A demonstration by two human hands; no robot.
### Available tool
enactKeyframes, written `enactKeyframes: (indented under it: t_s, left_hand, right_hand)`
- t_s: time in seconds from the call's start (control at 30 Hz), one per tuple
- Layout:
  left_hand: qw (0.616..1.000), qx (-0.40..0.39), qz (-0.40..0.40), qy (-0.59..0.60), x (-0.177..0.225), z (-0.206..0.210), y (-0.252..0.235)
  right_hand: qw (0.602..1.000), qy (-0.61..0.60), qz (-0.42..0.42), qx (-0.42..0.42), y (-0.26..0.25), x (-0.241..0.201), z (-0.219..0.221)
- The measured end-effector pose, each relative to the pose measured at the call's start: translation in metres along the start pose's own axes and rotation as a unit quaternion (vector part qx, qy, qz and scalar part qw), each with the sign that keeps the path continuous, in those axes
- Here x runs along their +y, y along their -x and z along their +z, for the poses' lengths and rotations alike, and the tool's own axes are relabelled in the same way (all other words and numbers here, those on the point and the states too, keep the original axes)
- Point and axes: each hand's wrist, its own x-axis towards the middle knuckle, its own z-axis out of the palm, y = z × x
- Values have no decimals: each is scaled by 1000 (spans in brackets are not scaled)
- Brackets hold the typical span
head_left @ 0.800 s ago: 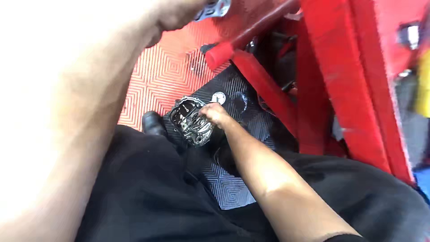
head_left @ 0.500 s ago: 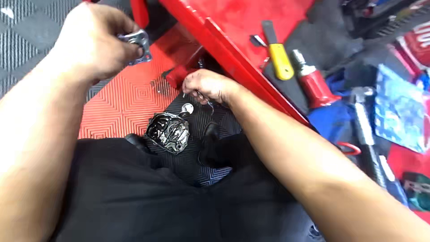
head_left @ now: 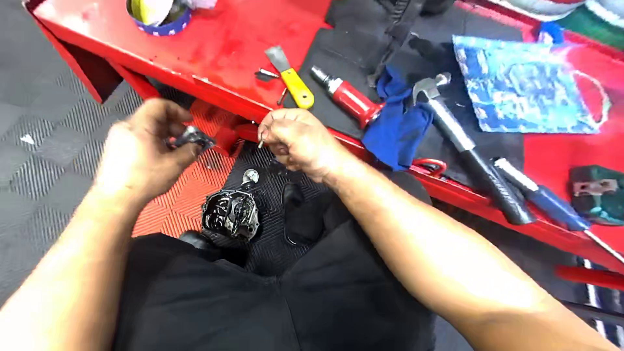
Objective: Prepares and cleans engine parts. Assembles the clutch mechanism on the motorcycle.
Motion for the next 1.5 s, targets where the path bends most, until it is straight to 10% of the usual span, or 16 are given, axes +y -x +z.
enactKeyframes:
  t_s: [0.2,0.47,0.77,0.97,1.07,1.2,1.37,1.5]
  left_hand:
    - [969,-20,-19,244,32,30,-20]
    - [958,42,132,253,76,24,-47]
    - [851,108,446,256,310,21,-122]
    - [897,137,303,292,433,31,-151]
    - [895,67,215,384,459,49,-172]
    - [878,38,190,438,474,56,-190]
    - [897,50,232,372,470,66,-180]
    - [867,43,275,414,471,70,-181]
  right_hand:
    - [962,236,-122,69,-2,-12,-2]
    - [983,-134,-105,74,27,-50,-32]
    - [883,-362,-248,169,145,-97,-125]
    - [820,-20,-324,472,210,-188,-190]
    - [846,78,-267,454,213,-220,-217]
    - [758,229,-296,534,226,-244,-233]
    - [787,97,-357,494,256,-192,-230]
    - [838,241,-223,436,254,-118,-224]
